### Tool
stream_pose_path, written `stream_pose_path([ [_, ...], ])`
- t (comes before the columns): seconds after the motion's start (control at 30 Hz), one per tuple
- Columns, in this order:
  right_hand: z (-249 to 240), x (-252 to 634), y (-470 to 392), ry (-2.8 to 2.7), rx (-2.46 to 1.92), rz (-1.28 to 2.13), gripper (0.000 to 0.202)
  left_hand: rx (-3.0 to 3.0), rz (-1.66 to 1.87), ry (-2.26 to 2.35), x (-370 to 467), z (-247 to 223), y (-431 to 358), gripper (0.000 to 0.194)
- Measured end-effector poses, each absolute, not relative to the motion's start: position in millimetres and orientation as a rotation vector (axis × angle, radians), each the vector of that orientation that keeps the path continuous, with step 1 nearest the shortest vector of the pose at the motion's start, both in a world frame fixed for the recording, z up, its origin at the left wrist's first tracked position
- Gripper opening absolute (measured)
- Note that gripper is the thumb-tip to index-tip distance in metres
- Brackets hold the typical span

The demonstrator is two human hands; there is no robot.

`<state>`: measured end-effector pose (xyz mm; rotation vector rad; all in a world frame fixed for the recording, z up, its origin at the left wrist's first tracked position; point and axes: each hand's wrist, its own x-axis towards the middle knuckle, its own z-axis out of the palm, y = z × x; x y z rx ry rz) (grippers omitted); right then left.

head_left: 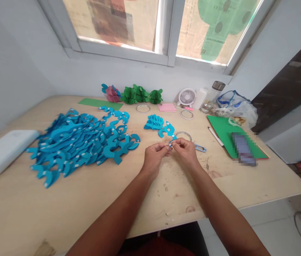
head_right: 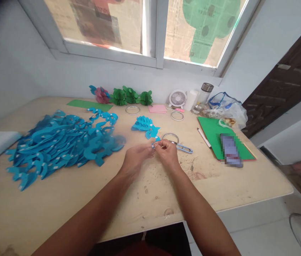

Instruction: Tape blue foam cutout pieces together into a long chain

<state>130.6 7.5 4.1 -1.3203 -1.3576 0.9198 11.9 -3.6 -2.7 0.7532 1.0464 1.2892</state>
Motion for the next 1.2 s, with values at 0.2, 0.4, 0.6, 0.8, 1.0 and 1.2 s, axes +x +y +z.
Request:
stream_pose_path([
  [0.2,3.5,130.2,7.0,-1.367,-1.318,0.892,0.016,0.721,1.283,1.031,11.9,-4.0,-3.4,0.021],
  [0.4,1.2,129.5,7.4,-1.393,-1.325,0.817,0.015,0.691,1.279,1.02,12.5,-4.6,-3.1,0.022],
  [0.6,1.3,128.9,7.6,-1.428,-1.327,0.76,0.016,0.675,1.282,1.01,12.4,-4.9,-2.8,0.024],
  [0.8,-0.1,129.1,8.4,-1.445,-1.327,0.749,0.015,0.667,1.277,1.018,12.3,-4.8,-2.4,0.023],
  [1.0,-1.0,128.2,6.6,-1.553,-1.3,0.625,0.013,0.699,1.328,1.091,13.3,-2.4,-3.0,0.016],
  [1.2,2.3,124.5,-0.6,-1.714,-1.293,0.376,0.014,0.72,1.388,1.153,14.0,-0.9,-3.2,0.013],
])
